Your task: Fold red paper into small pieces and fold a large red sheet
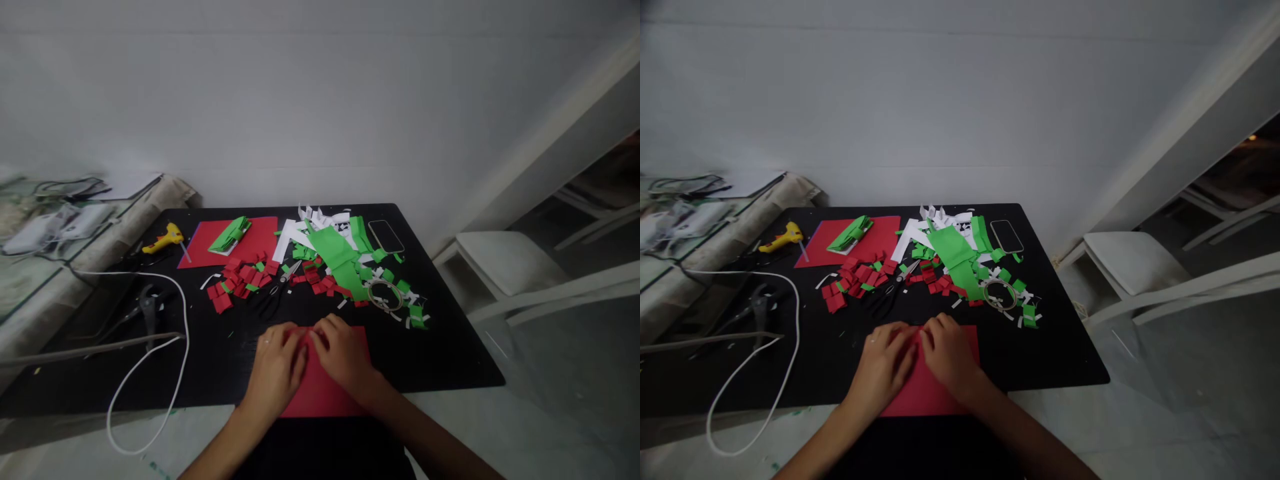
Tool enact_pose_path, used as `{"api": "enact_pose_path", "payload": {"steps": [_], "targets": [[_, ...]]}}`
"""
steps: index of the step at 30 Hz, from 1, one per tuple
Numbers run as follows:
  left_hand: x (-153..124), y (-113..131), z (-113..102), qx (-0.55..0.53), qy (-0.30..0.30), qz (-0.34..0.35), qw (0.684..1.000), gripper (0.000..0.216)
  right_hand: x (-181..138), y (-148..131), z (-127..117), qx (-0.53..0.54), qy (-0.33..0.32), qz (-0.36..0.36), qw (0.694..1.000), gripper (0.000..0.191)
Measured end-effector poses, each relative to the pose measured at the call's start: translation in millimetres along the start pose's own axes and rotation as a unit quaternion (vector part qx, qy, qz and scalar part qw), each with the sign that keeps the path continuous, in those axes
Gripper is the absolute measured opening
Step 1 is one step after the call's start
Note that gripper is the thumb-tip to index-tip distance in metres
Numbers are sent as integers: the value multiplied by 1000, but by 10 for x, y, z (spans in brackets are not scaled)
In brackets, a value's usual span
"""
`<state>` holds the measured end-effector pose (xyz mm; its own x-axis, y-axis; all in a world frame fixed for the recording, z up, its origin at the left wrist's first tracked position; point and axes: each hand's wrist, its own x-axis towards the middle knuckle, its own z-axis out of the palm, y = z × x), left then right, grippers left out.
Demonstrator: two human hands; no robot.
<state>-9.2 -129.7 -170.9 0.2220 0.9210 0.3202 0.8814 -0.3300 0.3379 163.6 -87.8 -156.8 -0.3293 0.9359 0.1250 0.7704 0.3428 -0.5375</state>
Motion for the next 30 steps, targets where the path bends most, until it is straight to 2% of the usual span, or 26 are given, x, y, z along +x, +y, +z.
{"api": "enact_pose_path", "payload": {"steps": [3, 6, 13, 24, 30], "targets": [[24, 44, 77, -5, -10, 5, 1000, 24, 109, -102, 56, -62, -51, 37, 996, 13], [8, 31, 93, 8, -1, 4, 1000, 25, 140, -105, 67, -99, -59, 56, 992, 15], [-8, 35, 77, 13, 4, -1, 1000, 27, 129, -22, -94, -136, -94, 136, 977, 28], [-10, 15, 87, 7, 0, -1, 1000, 26, -13, 364, -408, -147, -80, 225, 960, 33], [-16, 2, 95, 5, -4, 1, 1000, 27, -33, 447, -531, -149, -84, 247, 954, 32]]}}
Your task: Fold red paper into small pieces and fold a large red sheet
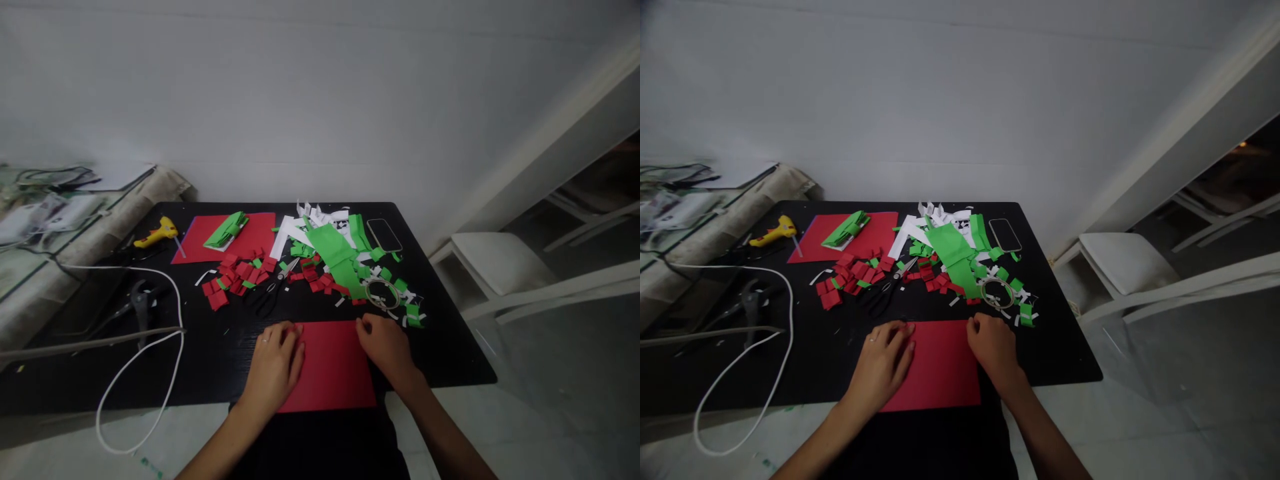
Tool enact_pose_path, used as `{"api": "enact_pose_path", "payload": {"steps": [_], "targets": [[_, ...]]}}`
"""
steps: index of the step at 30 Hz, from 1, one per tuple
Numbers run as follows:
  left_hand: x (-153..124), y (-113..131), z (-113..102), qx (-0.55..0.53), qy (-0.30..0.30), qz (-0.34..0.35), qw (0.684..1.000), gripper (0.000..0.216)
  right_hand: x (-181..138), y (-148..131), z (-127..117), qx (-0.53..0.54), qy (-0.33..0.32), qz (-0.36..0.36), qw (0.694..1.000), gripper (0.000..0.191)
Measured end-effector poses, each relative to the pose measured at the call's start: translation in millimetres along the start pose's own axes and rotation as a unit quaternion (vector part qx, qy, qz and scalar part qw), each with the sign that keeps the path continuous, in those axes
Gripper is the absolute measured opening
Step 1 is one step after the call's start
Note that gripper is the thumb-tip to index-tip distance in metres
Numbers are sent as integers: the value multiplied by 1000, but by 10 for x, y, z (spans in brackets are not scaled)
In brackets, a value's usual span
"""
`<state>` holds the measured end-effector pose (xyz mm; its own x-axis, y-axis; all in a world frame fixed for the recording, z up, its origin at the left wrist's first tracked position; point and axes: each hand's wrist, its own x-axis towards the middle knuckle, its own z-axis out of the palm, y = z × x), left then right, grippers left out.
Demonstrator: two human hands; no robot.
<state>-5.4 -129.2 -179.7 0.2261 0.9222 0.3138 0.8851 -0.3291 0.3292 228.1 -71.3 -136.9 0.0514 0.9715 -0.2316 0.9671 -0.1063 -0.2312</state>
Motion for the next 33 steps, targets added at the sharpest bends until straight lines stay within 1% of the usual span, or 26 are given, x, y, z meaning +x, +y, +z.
{"api": "enact_pose_path", "payload": {"steps": [4, 8, 11, 14, 16, 18, 20, 23, 26, 29, 31, 33], "targets": [[1, -7, -4, -4, -2, -3, 1000, 26, 0, -23, -39, -13, 0, 3, 1000, 31], [3, -35, -21, 0, -4, -8, 1000, 26, -4, -106, -13, -13, 20, -2, 1000, 31], [0, -68, -41, -1, -10, -11, 1000, 27, -30, -217, 53, 24, 30, -38, 999, 32], [-7, -96, -62, -3, -16, -13, 1000, 27, -61, -360, 123, 43, 15, -89, 995, 26], [-15, -106, -73, -1, -14, -16, 1000, 27, -67, -432, 151, 35, 3, -95, 995, 23], [-25, -111, -78, 1, -9, -16, 1000, 27, -62, -449, 155, 28, -1, -87, 996, 23], [-36, -113, -77, 2, -6, -16, 1000, 28, -51, -399, 137, 24, -2, -69, 997, 24], [-46, -112, -64, 5, -2, -21, 1000, 29, -36, -234, 88, 21, -5, -29, 999, 25], [-51, -109, -46, 7, 5, -22, 1000, 29, -18, -54, 33, 14, 4, 3, 1000, 27], [-53, -105, -38, 6, 7, -20, 1000, 28, 7, 57, -3, 9, 17, 24, 1000, 25], [-46, -102, -49, 3, 5, -21, 1000, 28, 17, 64, -3, 15, 35, 25, 999, 25], [-23, -100, -76, -1, -2, -24, 1000, 27, 11, 9, 23, 40, 52, -2, 998, 26]]}}
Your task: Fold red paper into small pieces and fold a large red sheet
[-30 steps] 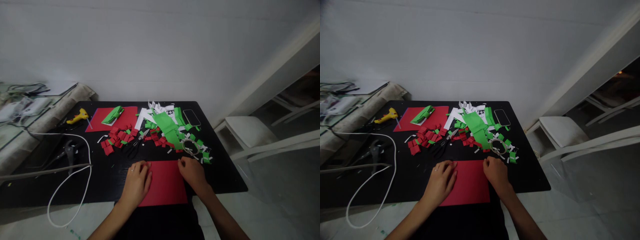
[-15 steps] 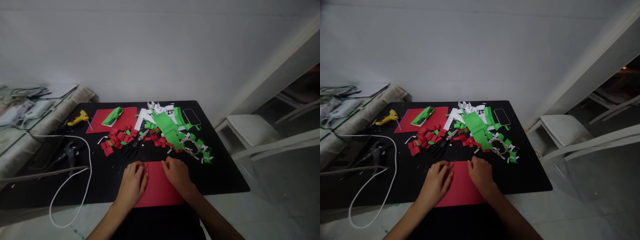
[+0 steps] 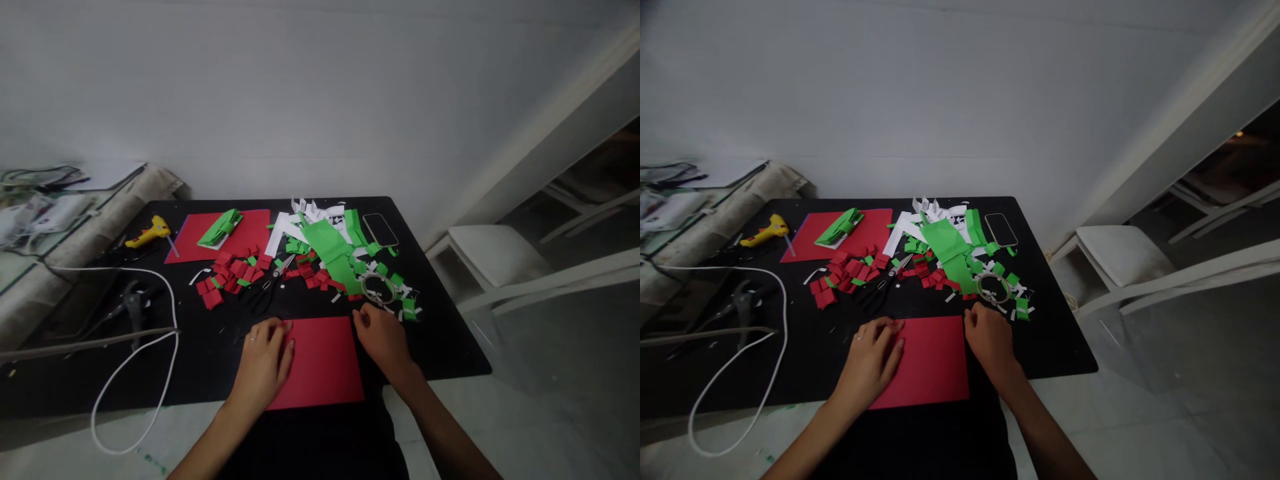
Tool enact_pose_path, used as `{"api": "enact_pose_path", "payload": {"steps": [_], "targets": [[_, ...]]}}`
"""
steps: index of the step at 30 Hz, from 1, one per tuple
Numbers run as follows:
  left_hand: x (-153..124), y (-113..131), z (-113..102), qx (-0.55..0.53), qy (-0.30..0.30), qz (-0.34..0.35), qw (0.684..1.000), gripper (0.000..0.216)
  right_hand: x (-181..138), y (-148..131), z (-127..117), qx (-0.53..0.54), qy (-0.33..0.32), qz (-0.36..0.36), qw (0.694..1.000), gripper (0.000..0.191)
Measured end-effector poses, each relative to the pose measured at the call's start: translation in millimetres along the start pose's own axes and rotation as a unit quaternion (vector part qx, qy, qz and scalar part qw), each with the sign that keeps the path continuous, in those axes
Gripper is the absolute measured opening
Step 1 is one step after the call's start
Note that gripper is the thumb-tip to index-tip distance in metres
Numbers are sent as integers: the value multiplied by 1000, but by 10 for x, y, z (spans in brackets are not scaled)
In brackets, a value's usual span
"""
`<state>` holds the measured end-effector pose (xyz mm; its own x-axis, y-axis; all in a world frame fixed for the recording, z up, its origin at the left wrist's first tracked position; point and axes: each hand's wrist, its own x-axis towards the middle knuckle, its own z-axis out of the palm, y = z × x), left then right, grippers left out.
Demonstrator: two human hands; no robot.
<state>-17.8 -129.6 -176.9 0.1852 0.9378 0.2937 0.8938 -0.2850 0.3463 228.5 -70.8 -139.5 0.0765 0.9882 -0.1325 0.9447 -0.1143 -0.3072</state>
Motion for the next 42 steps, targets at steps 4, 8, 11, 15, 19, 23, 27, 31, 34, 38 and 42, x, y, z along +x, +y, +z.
{"api": "enact_pose_path", "payload": {"steps": [4, 8, 11, 15, 19, 23, 27, 31, 34, 38, 42], "targets": [[115, 39, -62, -8, -32, -9, 999, 22, -66, -224, 109, 67, -10, -112, 991, 24], [311, 182, -45, -35, -103, -16, 994, 15, -116, -398, 186, 50, -47, -149, 986, 10], [474, 318, 25, -32, -175, -24, 984, 16, -121, -426, 200, 25, -60, -141, 988, 10], [659, 412, 112, -6, -198, -57, 979, 17, -115, -410, 211, 23, -70, -140, 987, 12], [758, 414, 110, 20, -227, -88, 970, 25, -107, -404, 223, 17, -78, -138, 987, 12], [765, 375, 13, 35, -249, -113, 961, 31, -94, -412, 205, 13, -86, -134, 987, 14], [724, 241, -127, 48, -266, -150, 951, 33, -84, -427, 172, 18, -95, -127, 987, 12], [661, 18, -270, 58, -278, -189, 940, 35, -84, -433, 165, 26, -102, -123, 987, 11], [606, -150, -371, 67, -284, -220, 931, 37, -81, -435, 176, 30, -95, -126, 987, 11], [518, -359, -470, 76, -281, -256, 922, 38, -79, -446, 183, 26, -92, -125, 987, 10], [417, -523, -511, 59, -243, -280, 927, 33, -79, -448, 158, 22, -98, -119, 988, 11]]}}
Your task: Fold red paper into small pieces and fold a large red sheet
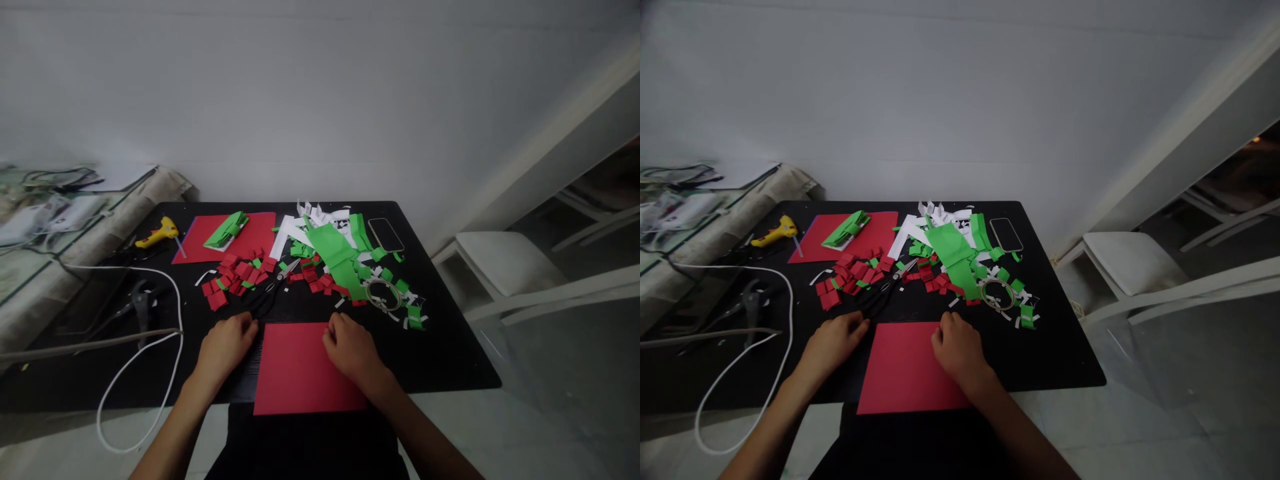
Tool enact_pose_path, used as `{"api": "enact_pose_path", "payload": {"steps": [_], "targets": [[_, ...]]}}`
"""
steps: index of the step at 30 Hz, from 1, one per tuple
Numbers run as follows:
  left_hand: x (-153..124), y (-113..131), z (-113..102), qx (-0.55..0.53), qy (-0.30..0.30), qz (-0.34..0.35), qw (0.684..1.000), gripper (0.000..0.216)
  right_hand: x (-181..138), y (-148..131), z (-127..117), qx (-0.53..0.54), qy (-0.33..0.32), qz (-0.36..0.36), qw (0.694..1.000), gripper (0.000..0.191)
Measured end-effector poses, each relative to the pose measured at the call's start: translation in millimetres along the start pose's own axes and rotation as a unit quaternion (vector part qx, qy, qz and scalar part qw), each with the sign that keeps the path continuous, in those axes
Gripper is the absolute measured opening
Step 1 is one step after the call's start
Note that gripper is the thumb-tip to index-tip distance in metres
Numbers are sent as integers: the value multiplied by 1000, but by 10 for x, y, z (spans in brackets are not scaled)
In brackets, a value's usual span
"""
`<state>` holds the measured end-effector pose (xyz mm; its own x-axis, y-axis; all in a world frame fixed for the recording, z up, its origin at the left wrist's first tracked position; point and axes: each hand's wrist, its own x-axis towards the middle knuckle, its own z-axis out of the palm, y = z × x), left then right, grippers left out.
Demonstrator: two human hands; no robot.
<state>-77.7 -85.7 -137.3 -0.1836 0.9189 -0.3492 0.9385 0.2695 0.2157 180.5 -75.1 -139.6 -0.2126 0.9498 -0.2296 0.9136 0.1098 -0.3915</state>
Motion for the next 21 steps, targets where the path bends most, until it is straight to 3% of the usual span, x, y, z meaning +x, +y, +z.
{"api": "enact_pose_path", "payload": {"steps": [3, 6, 9, 12, 16, 21], "targets": [[-38, -26, 65, -55, 24, 27, 998, 34, 4, 0, -23, 13, 1, 2, 1000, 10], [-114, 85, 213, -133, 70, 115, 982, 34, 1, -32, 12, 51, 32, -34, 998, 8], [-209, 255, 430, -165, 176, 236, 941, 21, -40, -104, 153, 76, 86, -132, 985, 12], [-297, 373, 643, -159, 217, 311, 911, 23, -111, -161, 350, 97, 107, -238, 961, 18], [-358, 383, 801, -134, 234, 316, 909, 29, -182, -138, 511, 110, 124, -233, 958, 24], [-375, 304, 809, -111, 221, 312, 917, 31, -235, 1, 491, 109, 127, -207, 964, 32]]}}
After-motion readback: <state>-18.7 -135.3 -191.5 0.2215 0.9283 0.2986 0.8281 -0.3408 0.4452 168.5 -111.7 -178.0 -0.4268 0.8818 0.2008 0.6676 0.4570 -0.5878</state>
